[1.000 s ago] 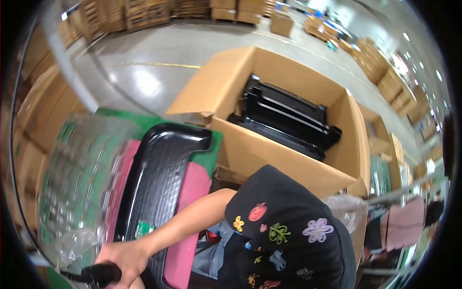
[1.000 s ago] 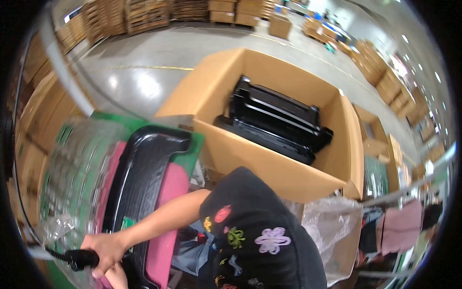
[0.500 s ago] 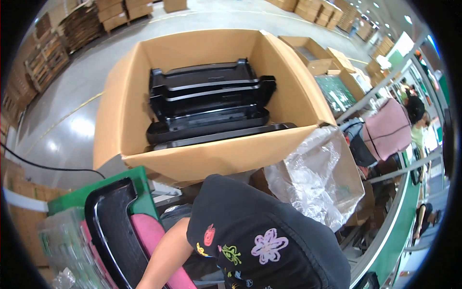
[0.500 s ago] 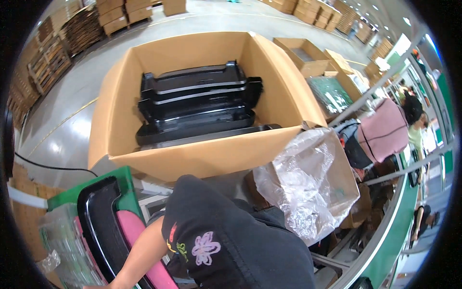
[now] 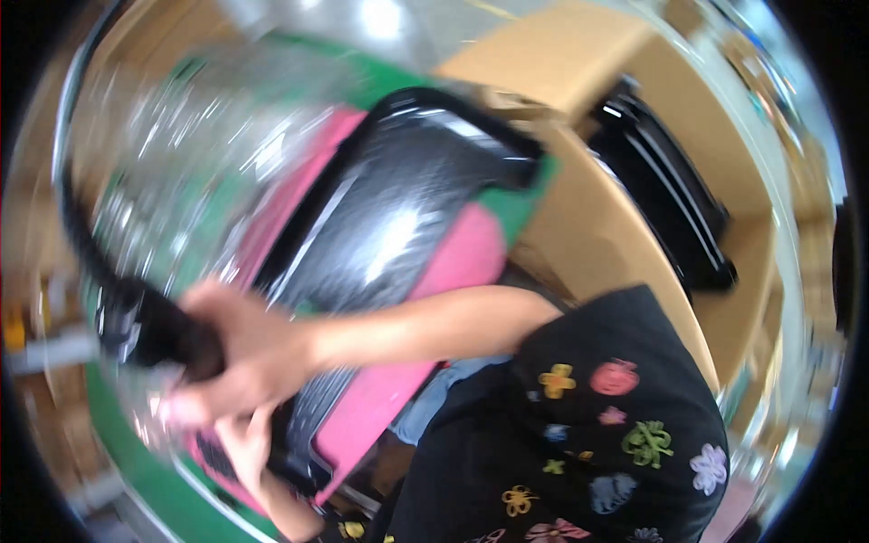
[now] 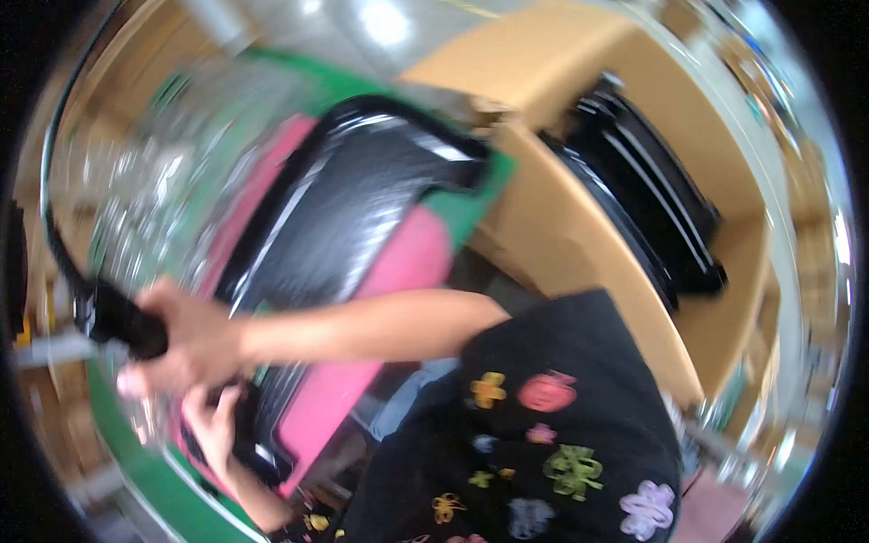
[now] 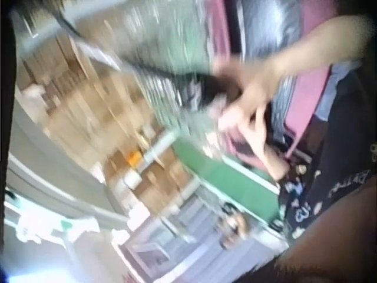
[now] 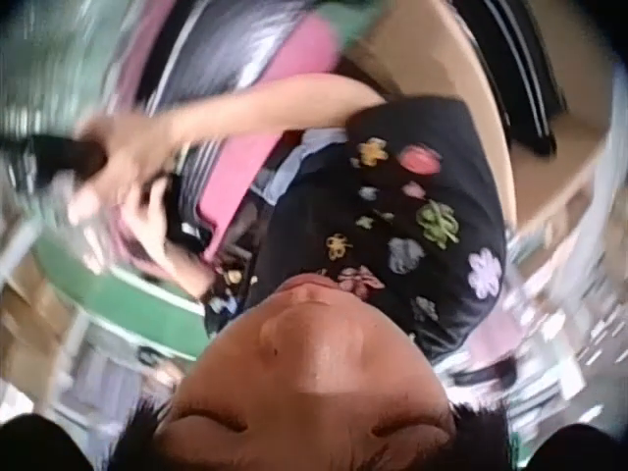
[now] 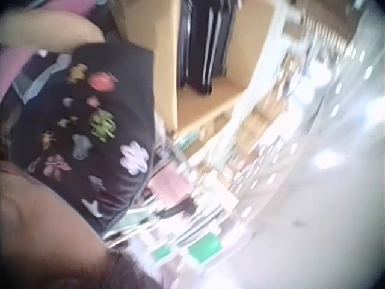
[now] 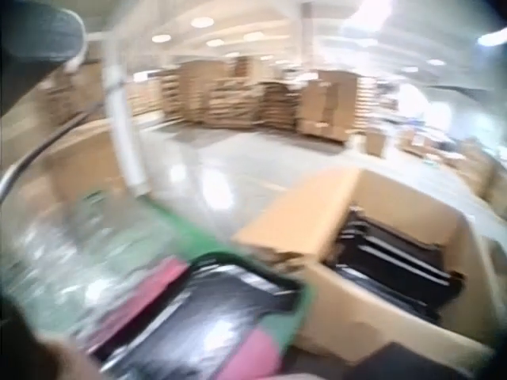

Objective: Assembling circuit boards into plastic housings using an electric screwdriver.

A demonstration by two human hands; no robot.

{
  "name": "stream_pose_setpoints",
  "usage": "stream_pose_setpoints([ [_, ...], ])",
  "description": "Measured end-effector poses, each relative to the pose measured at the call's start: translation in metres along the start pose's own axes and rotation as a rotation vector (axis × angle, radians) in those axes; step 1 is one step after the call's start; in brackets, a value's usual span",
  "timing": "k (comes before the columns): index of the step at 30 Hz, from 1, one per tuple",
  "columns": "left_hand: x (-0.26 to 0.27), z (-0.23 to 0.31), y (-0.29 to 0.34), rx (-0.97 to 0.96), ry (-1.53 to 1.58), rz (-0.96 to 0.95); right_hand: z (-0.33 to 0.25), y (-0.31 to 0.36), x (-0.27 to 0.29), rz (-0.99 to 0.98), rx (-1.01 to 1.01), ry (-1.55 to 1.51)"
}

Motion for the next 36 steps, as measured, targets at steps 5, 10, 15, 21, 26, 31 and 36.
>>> stream_pose_setpoints([
  [5,-0.005,0.031,-0.019,-0.102,-0.181,-0.124,-0.033,-0.011,0.015,-0.188,0.029,0.220],
  [10,0.002,0.027,-0.008,-0.077,-0.198,-0.120,-0.018,-0.010,0.011,-0.265,-0.258,0.215],
  [15,0.002,0.031,-0.010,-0.155,-0.190,-0.117,-0.021,-0.008,0.008,-0.341,-0.224,0.183],
  [21,0.004,0.029,-0.010,-0.159,-0.185,-0.097,-0.014,-0.004,-0.004,-0.561,-0.244,0.068],
  [26,0.014,0.032,-0.010,-0.193,-0.230,-0.039,-0.009,-0.001,-0.014,-0.698,-0.267,0.089],
  [31,0.049,0.046,-0.006,-0.359,-0.331,0.301,-0.005,-0.003,-0.001,-0.546,-0.344,-0.050],
  [36,0.051,0.018,-0.004,-0.199,-0.373,0.234,-0.008,-0.013,0.022,-0.222,-0.308,0.089],
])
Point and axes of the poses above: each hand's wrist, its own y-axis away from the middle knuckle, its own x-axis out of the back of the hand, z = x × y, the point moved 8 cm from there along -y, towards the middle knuckle, and after that the axes turned 6 degrees about -x, right-handed, at the moved point
